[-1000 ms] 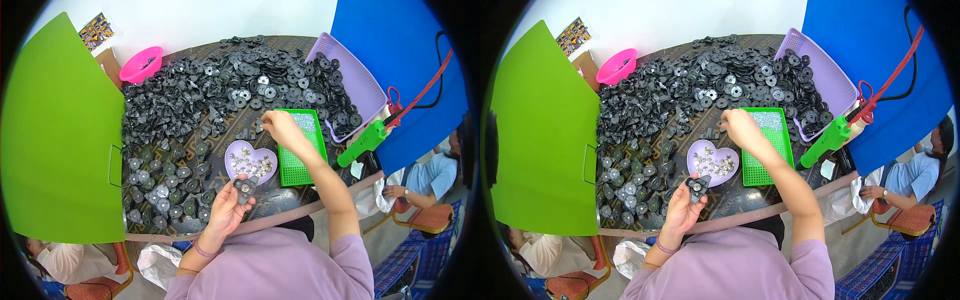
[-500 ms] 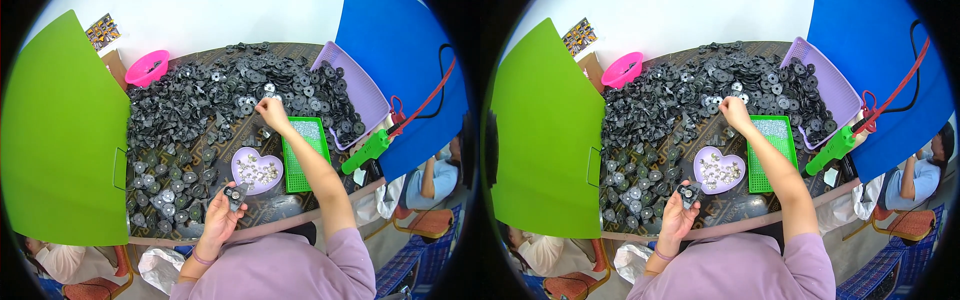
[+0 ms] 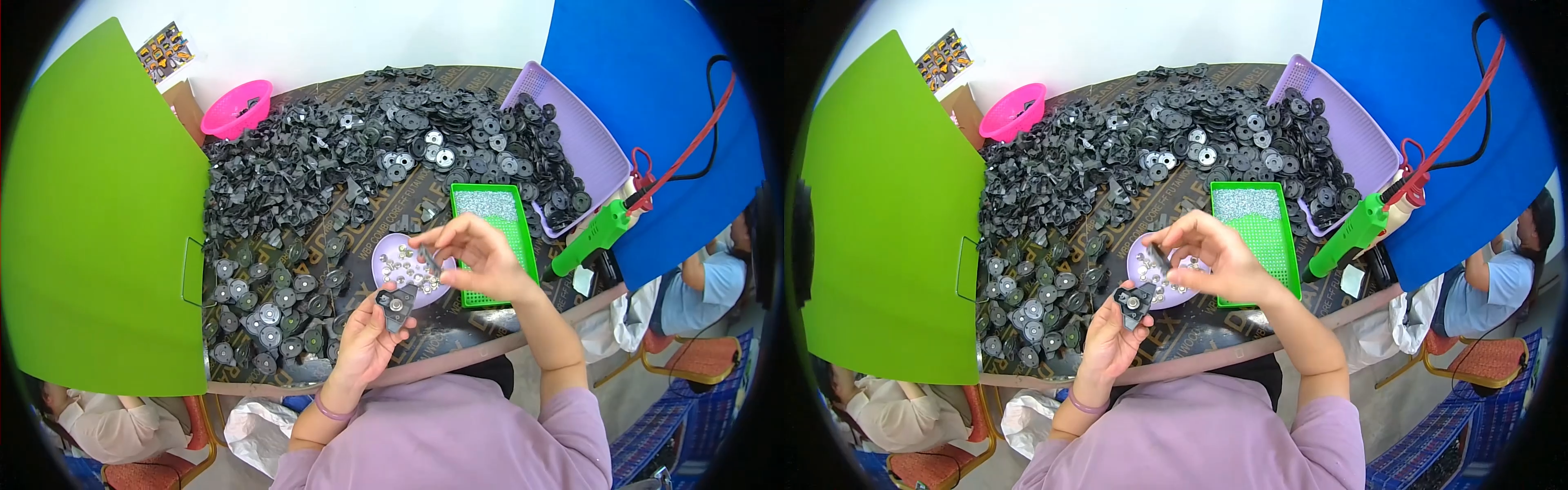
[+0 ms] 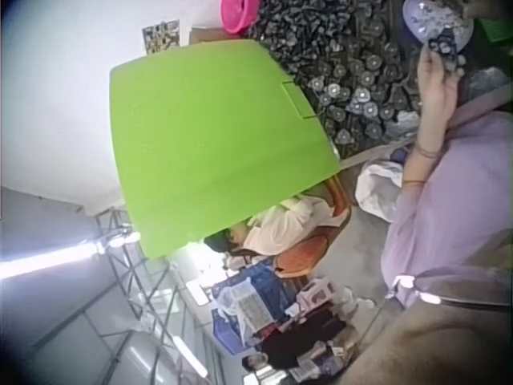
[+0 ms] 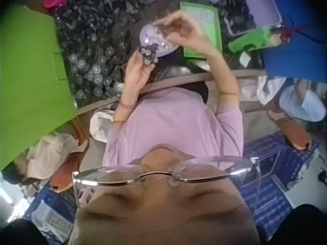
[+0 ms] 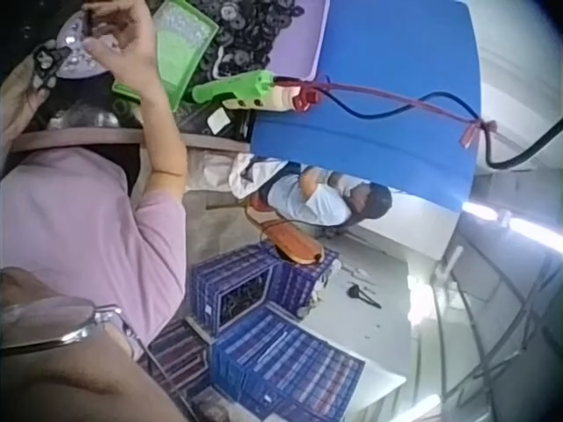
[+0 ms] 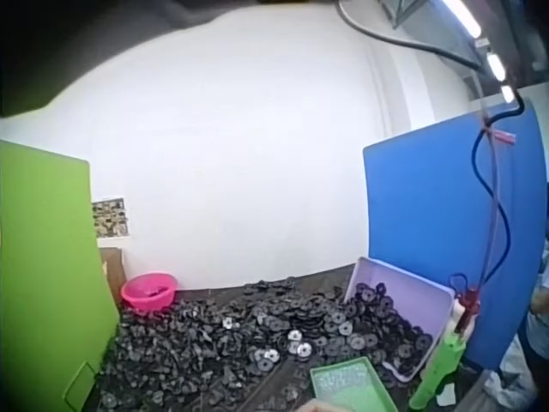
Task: Assembling black plastic toy gears by inserting small components into the central hubs.
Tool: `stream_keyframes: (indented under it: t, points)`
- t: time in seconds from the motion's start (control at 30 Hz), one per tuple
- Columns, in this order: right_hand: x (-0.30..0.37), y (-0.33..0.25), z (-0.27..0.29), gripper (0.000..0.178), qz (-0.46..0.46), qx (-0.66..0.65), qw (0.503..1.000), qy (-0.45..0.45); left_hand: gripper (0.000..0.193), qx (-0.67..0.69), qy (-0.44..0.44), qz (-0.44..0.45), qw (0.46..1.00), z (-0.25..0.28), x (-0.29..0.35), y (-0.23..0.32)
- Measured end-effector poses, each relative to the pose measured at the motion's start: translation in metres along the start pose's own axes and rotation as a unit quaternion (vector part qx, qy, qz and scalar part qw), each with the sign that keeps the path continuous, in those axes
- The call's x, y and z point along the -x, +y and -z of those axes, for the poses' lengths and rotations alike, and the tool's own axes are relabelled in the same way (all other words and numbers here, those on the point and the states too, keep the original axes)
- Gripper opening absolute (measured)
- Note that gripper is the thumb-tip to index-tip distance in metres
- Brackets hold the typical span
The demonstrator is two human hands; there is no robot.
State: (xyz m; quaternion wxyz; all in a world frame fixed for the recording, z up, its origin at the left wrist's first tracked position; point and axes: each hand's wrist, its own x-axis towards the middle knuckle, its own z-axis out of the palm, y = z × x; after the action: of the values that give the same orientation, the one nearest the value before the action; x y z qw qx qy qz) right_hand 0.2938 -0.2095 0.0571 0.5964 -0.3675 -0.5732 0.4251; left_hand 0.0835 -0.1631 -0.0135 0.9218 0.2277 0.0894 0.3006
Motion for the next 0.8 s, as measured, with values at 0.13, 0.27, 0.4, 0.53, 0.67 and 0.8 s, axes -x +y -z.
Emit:
stream_keyframes:
  t: [0.13, 0.27, 0.4, 0.53, 0.67, 0.8]
  points:
    - [0.002, -0.021, -0.007, 0.045, 0.129, 0.261, 0.951, -0.105, 0.038, 0.009, -0.017, 0.036, 0.999, -0.003, 0.002, 0.001]
    - [0.0, -0.032, -0.012, 0.052, 0.131, 0.288, 0.929, -0.191, 0.035, 0.029, -0.048, 0.112, 0.992, 0.004, 0.003, 0.001]
    - [-0.004, -0.042, -0.017, 0.06, 0.035, 0.31, 0.893, -0.325, 0.036, 0.005, -0.076, 0.137, 0.988, 0.003, 0.0, 0.003]
    - [-0.005, -0.049, -0.02, 0.06, 0.03, 0.354, 0.875, -0.33, 0.038, -0.006, -0.076, 0.149, 0.986, 0.002, -0.001, 0.003]
    - [0.002, -0.052, -0.022, 0.062, 0.087, 0.349, 0.905, -0.227, 0.039, -0.006, -0.063, 0.143, 0.988, -0.007, -0.003, 0.005]
    - [0.011, -0.043, -0.026, 0.061, 0.071, 0.363, 0.908, -0.197, 0.039, -0.006, -0.063, 0.13, 0.989, -0.006, -0.004, 0.002]
